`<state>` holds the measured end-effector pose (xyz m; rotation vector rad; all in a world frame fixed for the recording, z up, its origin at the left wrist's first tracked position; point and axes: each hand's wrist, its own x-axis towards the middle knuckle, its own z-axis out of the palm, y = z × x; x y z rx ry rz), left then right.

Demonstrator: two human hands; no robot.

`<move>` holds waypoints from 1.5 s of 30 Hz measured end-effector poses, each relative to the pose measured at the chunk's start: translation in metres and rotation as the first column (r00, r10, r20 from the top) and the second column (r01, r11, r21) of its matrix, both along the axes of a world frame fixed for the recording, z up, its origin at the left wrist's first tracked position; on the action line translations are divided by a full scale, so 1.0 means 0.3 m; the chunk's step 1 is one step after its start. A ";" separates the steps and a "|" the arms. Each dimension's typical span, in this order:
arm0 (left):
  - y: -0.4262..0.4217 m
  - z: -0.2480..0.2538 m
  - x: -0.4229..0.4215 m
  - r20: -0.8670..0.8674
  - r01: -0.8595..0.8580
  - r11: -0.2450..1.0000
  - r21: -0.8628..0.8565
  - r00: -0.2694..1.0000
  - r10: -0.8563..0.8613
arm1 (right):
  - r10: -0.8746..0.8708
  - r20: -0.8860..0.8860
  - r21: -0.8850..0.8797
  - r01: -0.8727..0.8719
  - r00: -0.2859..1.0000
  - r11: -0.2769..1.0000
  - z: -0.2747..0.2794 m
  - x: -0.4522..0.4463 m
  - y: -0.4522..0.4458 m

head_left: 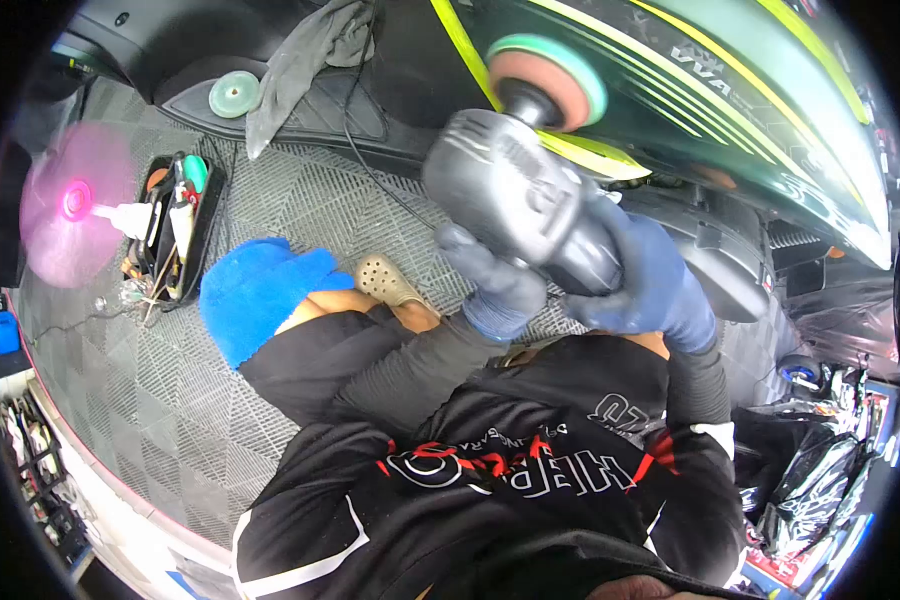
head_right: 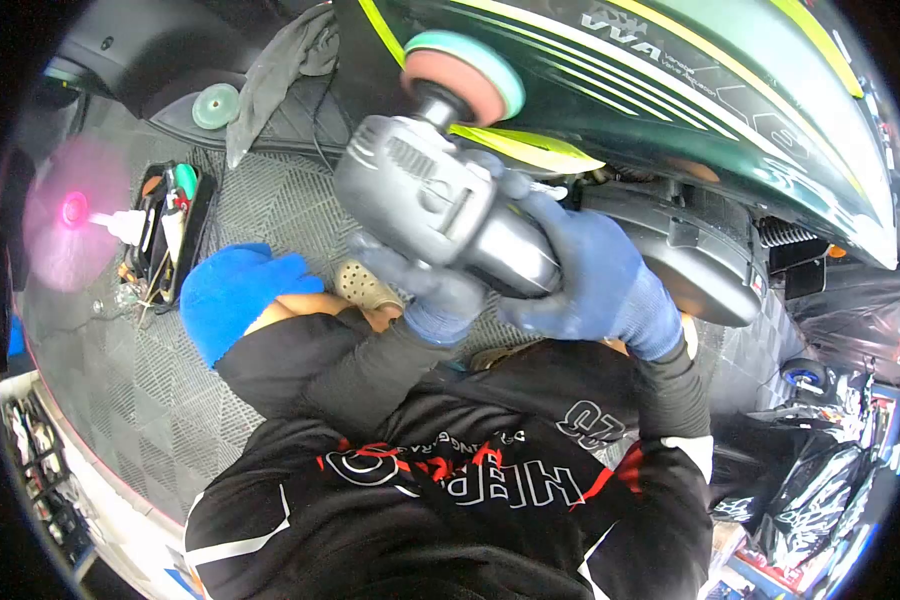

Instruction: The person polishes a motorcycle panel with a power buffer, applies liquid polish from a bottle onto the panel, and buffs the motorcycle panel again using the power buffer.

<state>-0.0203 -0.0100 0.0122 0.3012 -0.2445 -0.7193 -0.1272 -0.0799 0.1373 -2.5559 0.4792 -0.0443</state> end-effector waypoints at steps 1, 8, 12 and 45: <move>-0.006 -0.028 -0.033 0.169 -0.030 0.997 -0.066 0.985 0.041 | -0.012 -0.006 0.000 0.012 1.000 1.000 0.013 -0.034 -0.006; 0.025 0.114 -0.107 -0.013 0.303 0.909 -0.284 0.947 -0.320 | -0.102 0.088 0.126 0.091 0.991 0.988 0.057 -0.164 -0.020; 0.030 0.061 -0.057 -0.051 0.262 0.934 -0.244 0.958 -0.282 | -0.020 -0.012 -0.012 0.020 1.000 1.000 0.042 -0.089 -0.008; 0.065 0.200 0.016 0.143 0.051 0.996 -0.072 0.989 -0.041 | -0.101 0.259 0.235 0.039 0.961 0.971 -0.030 -0.086 0.063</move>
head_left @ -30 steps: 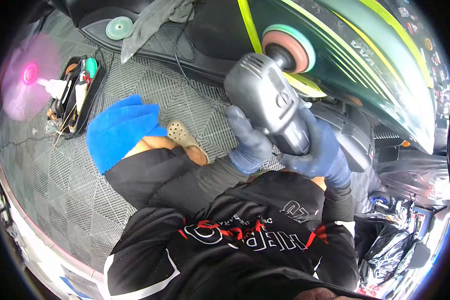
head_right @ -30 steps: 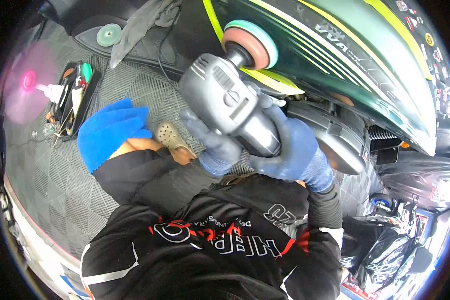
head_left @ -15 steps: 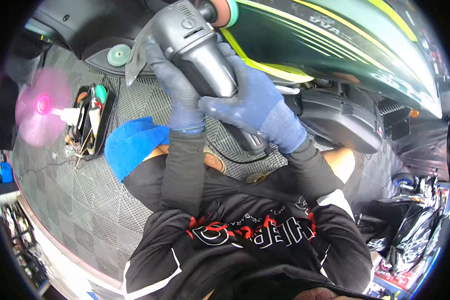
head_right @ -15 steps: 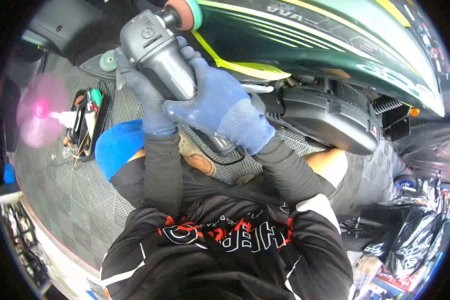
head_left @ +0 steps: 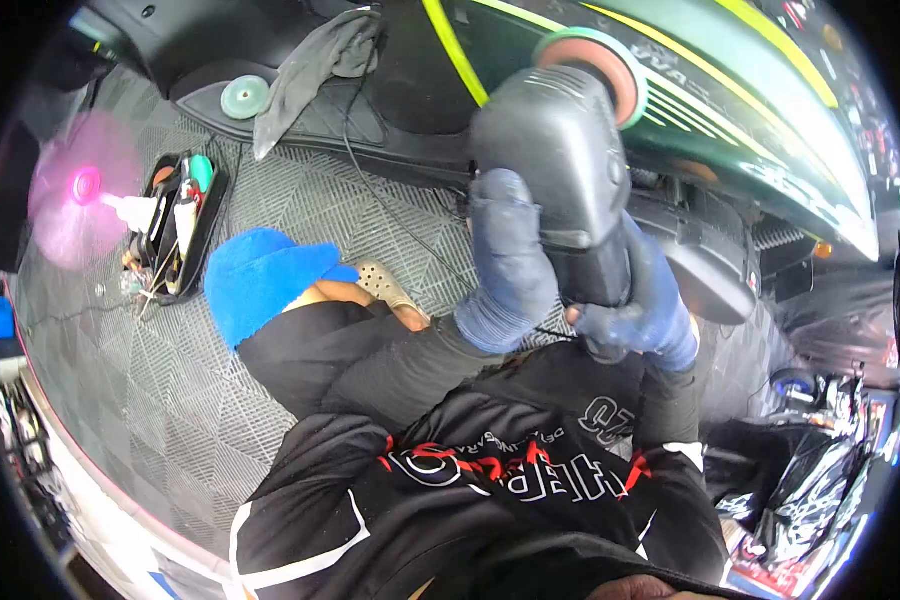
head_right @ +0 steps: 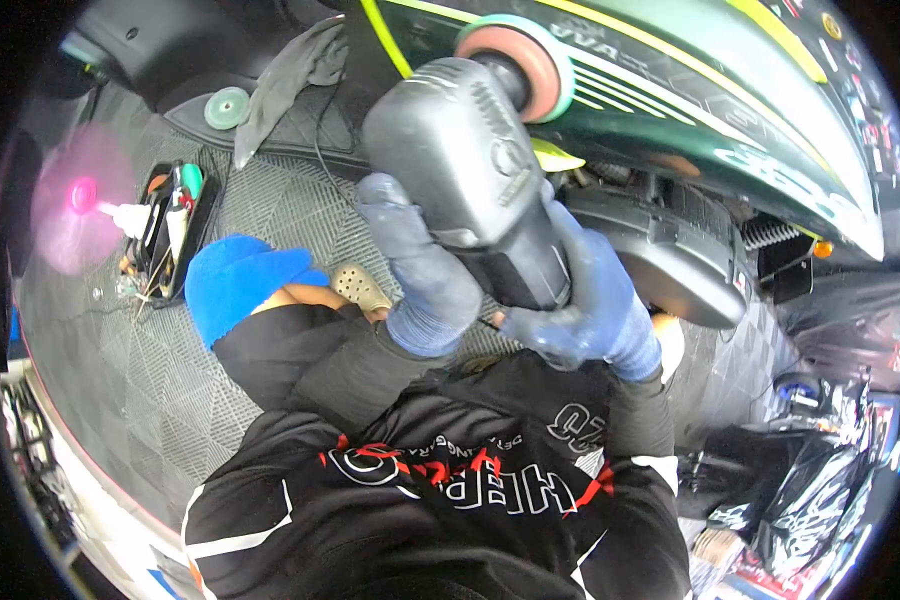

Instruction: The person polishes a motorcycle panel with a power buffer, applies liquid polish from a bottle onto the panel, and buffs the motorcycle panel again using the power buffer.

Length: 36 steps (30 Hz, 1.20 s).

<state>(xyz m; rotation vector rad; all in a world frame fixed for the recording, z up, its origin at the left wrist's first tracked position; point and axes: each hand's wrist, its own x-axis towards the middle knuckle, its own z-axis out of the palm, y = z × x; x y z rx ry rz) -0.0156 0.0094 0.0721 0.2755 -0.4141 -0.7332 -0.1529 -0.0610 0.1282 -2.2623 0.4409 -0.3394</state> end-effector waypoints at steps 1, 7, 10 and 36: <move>0.005 0.007 -0.001 -0.005 -0.022 1.000 -0.005 1.000 0.022 | -0.029 0.009 0.081 0.029 1.000 0.996 0.017 -0.005 0.012; 0.028 0.026 0.104 -0.072 -0.058 0.997 0.056 0.995 0.062 | -0.101 -0.037 0.157 0.105 0.994 0.982 0.018 0.144 0.063; 0.012 -0.004 0.224 -0.025 -0.140 0.976 0.164 0.989 0.146 | -0.113 0.015 0.088 0.112 0.993 0.990 -0.015 0.249 0.076; -0.045 -0.213 0.123 -0.364 0.118 0.985 -0.123 0.919 -0.155 | -0.171 -0.407 -0.222 0.085 0.897 0.971 0.055 0.215 0.077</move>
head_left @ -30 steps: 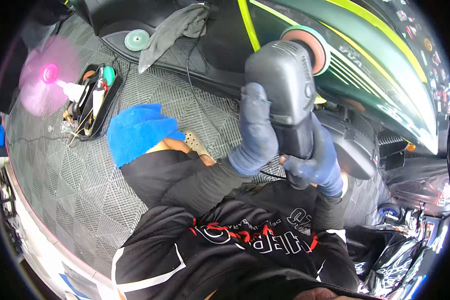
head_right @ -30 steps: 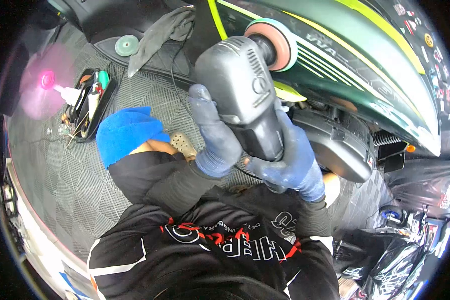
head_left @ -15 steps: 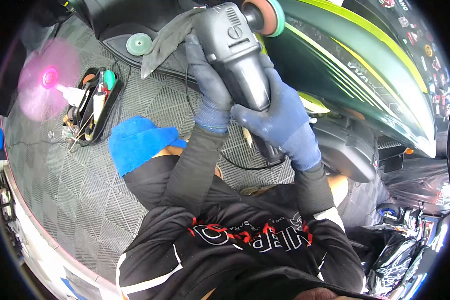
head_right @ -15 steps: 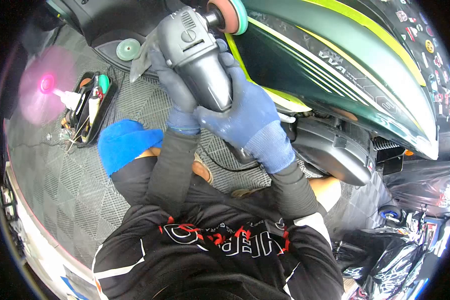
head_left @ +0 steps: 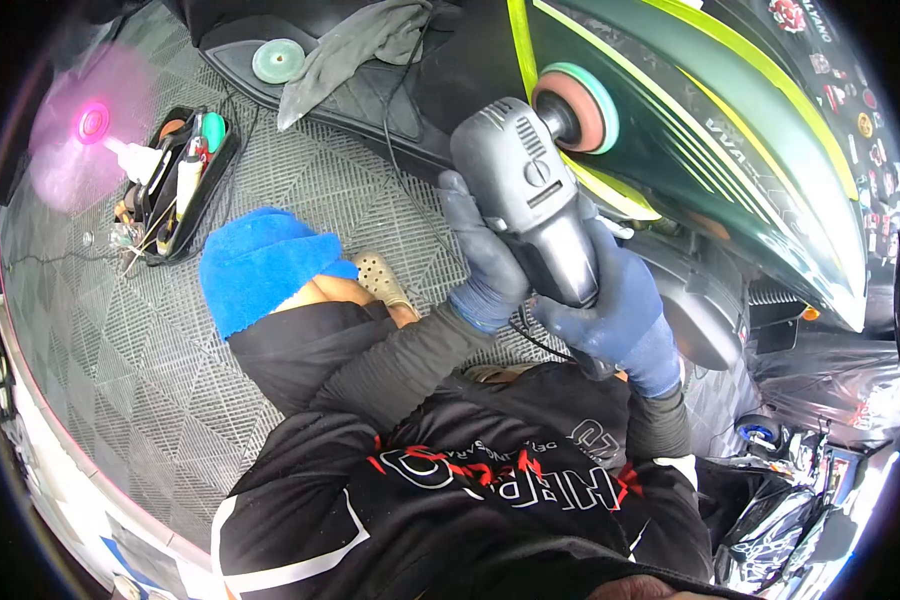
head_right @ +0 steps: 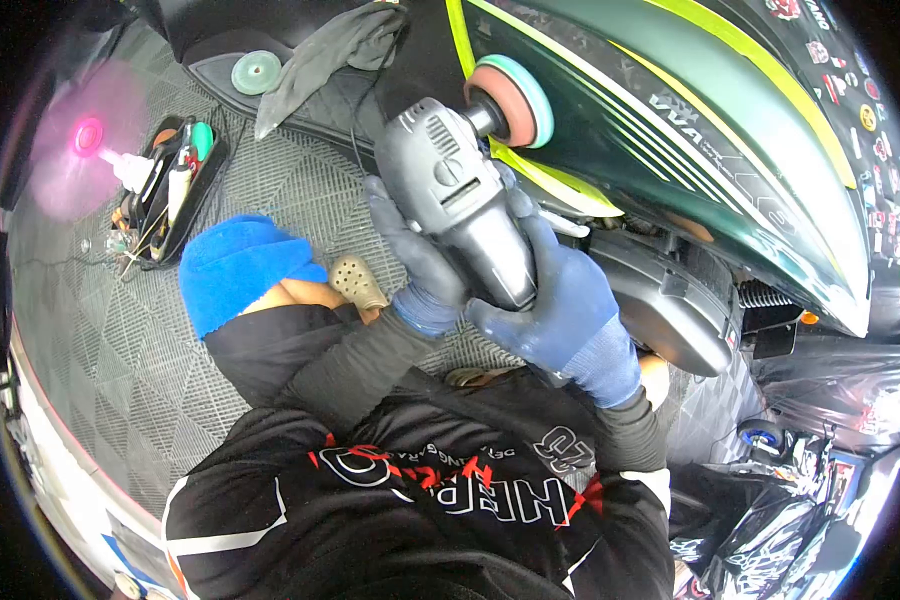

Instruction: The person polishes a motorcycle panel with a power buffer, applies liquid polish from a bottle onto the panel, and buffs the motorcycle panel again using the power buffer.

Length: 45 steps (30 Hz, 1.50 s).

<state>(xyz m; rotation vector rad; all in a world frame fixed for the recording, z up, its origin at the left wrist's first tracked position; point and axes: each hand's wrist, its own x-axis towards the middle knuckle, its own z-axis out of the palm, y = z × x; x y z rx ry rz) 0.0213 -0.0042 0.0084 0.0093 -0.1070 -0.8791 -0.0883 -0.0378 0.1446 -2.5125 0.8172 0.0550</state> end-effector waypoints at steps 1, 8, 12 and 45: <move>-0.012 -0.009 0.016 -0.009 -0.013 0.999 0.040 1.000 0.014 | 0.020 0.069 -0.013 -0.019 0.997 1.000 -0.013 0.014 -0.002; -0.074 0.048 0.305 0.284 0.185 0.906 -0.382 0.956 -0.075 | 0.033 0.240 -0.127 -0.003 0.970 0.992 -0.046 0.206 -0.005; -0.106 0.081 0.407 0.306 0.175 0.938 -0.300 0.949 -0.079 | 0.033 0.351 -0.098 0.001 0.936 0.995 -0.035 0.286 -0.027; -0.079 0.118 0.328 0.233 -0.142 0.989 -0.031 0.961 0.146 | 0.091 0.396 -0.050 -0.078 0.914 0.996 -0.041 0.212 -0.049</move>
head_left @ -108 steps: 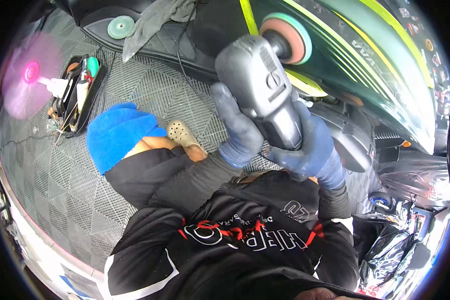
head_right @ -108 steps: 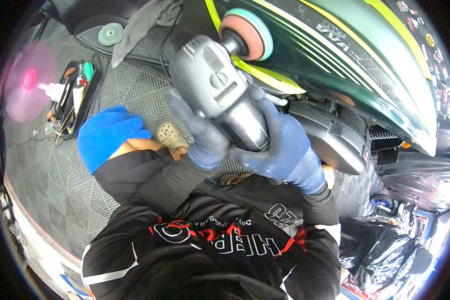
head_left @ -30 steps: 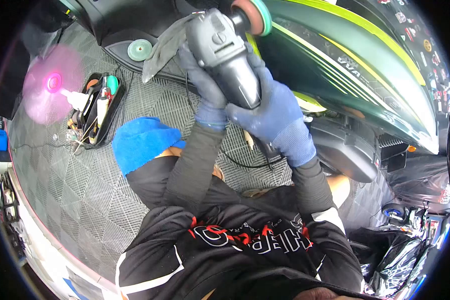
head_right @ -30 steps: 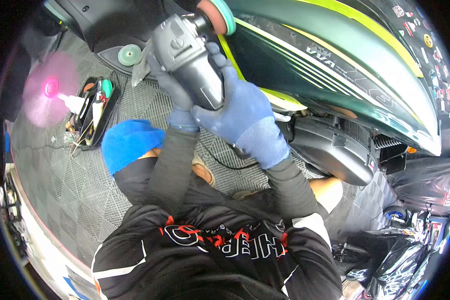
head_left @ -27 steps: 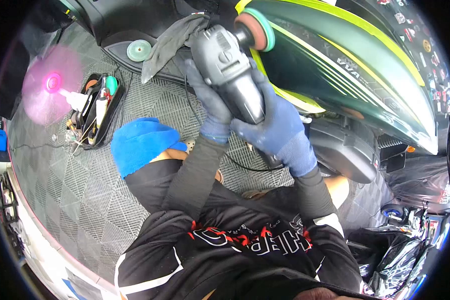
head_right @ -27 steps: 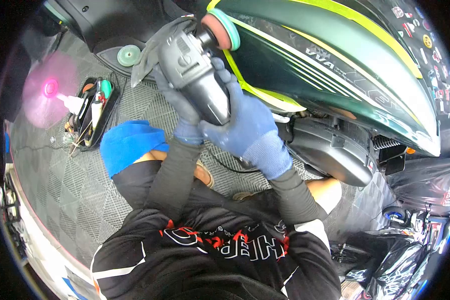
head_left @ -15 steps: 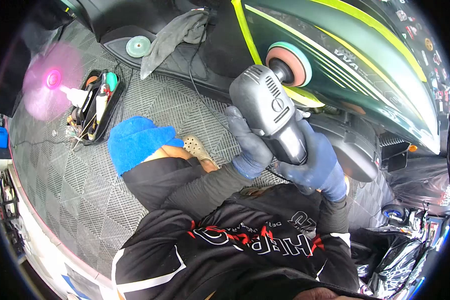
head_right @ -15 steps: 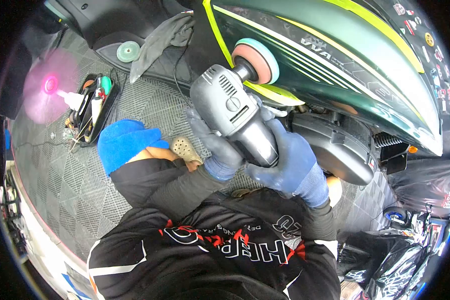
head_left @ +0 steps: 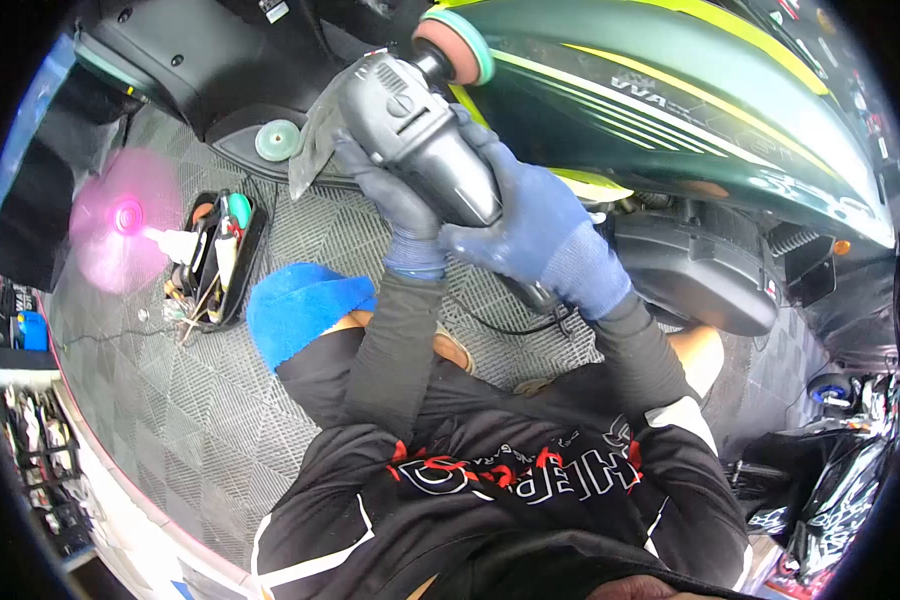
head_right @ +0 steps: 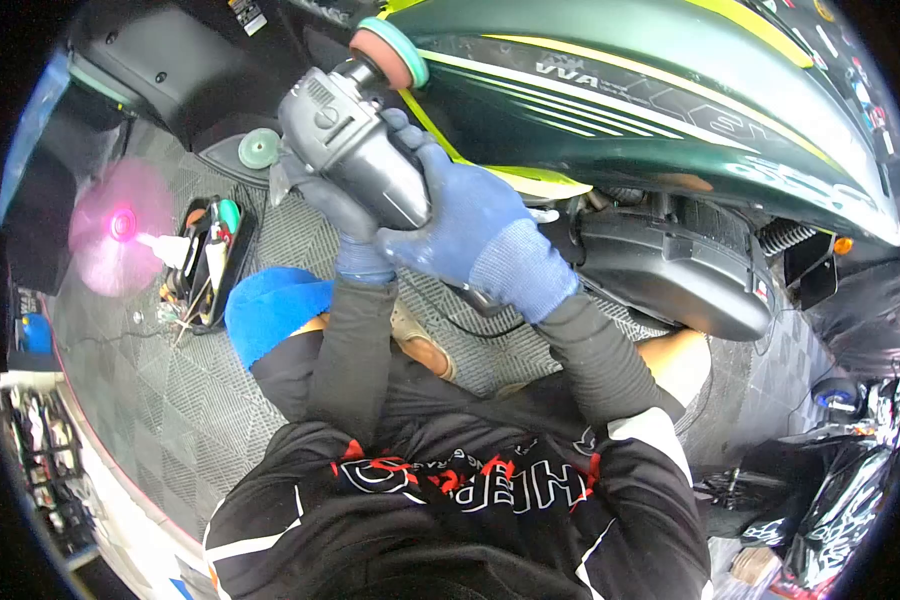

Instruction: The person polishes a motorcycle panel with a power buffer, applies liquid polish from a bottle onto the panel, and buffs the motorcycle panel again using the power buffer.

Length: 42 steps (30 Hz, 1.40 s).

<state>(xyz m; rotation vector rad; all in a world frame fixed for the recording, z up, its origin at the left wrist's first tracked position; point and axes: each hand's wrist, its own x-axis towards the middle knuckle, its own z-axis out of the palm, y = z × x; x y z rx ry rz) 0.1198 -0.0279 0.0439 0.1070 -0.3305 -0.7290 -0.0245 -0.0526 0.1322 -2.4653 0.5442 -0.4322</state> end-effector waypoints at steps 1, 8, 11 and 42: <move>-0.002 -0.007 0.008 0.012 0.012 1.000 0.001 1.000 -0.012 | -0.012 0.012 0.001 0.012 1.000 1.000 0.009 0.000 -0.001; 0.041 0.017 -0.177 0.024 0.070 0.997 0.019 0.997 -0.070 | 0.048 -0.026 0.009 -0.048 0.999 0.999 0.044 -0.167 -0.003; 0.087 0.099 -0.346 0.048 -0.188 0.935 0.300 0.982 0.182 | 0.086 -0.079 0.076 -0.080 0.993 0.994 0.064 -0.281 -0.032; 0.034 0.008 -0.078 0.020 0.049 0.993 0.108 0.998 -0.052 | 0.018 -0.050 0.067 -0.014 0.999 0.998 0.008 -0.114 0.004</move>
